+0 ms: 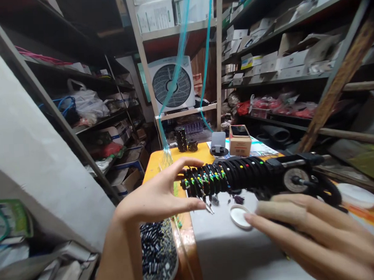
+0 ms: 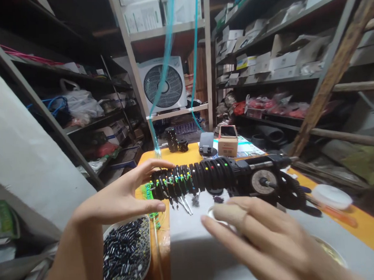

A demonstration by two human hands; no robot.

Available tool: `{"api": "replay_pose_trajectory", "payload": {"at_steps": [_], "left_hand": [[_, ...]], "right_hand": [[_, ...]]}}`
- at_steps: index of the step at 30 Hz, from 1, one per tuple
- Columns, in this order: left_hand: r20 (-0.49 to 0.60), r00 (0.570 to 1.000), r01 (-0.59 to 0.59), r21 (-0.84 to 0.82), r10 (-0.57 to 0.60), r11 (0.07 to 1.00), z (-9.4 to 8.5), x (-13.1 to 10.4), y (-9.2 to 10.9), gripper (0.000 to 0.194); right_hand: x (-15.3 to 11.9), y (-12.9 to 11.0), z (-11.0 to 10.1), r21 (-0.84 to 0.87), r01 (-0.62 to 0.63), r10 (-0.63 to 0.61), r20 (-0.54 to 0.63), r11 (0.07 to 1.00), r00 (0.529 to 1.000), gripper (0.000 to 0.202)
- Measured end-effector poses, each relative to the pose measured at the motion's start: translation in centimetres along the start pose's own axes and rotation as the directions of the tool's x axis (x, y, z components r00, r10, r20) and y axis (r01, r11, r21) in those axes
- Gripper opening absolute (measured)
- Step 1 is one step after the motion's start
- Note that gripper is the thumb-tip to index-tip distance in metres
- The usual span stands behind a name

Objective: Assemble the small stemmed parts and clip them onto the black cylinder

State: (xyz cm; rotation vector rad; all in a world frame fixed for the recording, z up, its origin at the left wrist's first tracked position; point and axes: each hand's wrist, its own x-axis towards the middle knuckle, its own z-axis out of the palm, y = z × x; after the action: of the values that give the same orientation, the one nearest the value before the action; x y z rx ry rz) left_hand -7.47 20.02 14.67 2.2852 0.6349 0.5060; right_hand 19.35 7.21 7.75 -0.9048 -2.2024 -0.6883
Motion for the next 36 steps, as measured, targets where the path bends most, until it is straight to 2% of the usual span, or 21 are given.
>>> {"api": "replay_pose_trajectory", "payload": {"at_steps": [2, 3, 4, 7, 10, 14, 17, 22, 27, 29, 32, 36], "left_hand": [[0.013, 1.000, -0.010, -0.042, 0.011, 0.999, -0.1, -0.2, -0.2, 0.064], [0.017, 1.000, -0.014, -0.066, 0.015, 0.998, -0.1, -0.3, -0.2, 0.066], [0.017, 1.000, -0.021, -0.084, 0.023, 0.996, -0.2, -0.4, -0.2, 0.068], [-0.011, 0.999, -0.054, -0.099, 0.053, 0.994, -0.3, -0.5, -0.1, 0.069], [-0.034, 0.994, -0.103, -0.042, 0.102, 0.994, -0.4, -0.5, -0.2, 0.059], [-0.045, 0.986, -0.158, 0.065, 0.162, 0.985, -0.4, -0.3, -0.2, 0.033], [-0.044, 0.985, -0.158, 0.135, 0.166, 0.978, -0.2, -0.3, 0.3, 0.030], [-0.068, 0.987, -0.130, 0.197, 0.146, 0.972, 0.5, 0.0, 1.3, 0.031], [-0.065, 0.988, -0.124, 0.203, 0.140, 0.971, 0.7, 0.4, 1.5, 0.031], [-0.050, 0.990, -0.119, 0.194, 0.131, 0.974, 0.7, 0.5, 1.6, 0.029], [-0.035, 0.992, -0.116, 0.190, 0.125, 0.975, 0.6, 0.4, 1.6, 0.029], [-0.071, 0.982, -0.159, 0.173, 0.174, 0.972, 0.4, 0.0, 1.1, 0.045]], "right_hand": [[2.4, -0.5, 1.1, -0.070, 0.151, -0.149, 0.034, 0.986, 0.988, 0.038], [3.6, -0.6, 1.7, -0.116, 0.188, -0.185, 0.038, 0.975, 0.982, 0.038], [4.7, -0.7, 2.3, -0.129, 0.206, -0.211, -0.022, 0.970, 0.977, 0.037], [6.8, -0.5, 3.8, -0.138, 0.216, -0.227, -0.068, 0.967, 0.972, 0.034], [7.3, -0.3, 4.4, -0.107, 0.234, -0.242, -0.076, 0.966, 0.967, 0.028], [6.7, 0.0, 4.2, -0.033, 0.273, -0.274, -0.096, 0.962, 0.957, 0.029], [6.2, 0.1, 3.9, 0.006, 0.282, -0.279, -0.103, 0.960, 0.955, 0.035], [5.3, 0.2, 3.2, 0.098, 0.230, -0.223, -0.074, 0.968, 0.972, 0.035], [5.4, -0.3, 3.2, 0.094, 0.223, -0.219, -0.051, 0.970, 0.974, 0.029], [5.6, -0.7, 3.4, 0.103, 0.177, -0.175, -0.029, 0.979, 0.984, 0.034], [5.9, -0.9, 3.6, 0.125, 0.102, -0.094, -0.068, 0.987, 0.993, 0.039], [6.6, -0.9, 3.7, 0.100, -0.009, 0.024, -0.151, 0.995, 0.988, 0.026]]}}
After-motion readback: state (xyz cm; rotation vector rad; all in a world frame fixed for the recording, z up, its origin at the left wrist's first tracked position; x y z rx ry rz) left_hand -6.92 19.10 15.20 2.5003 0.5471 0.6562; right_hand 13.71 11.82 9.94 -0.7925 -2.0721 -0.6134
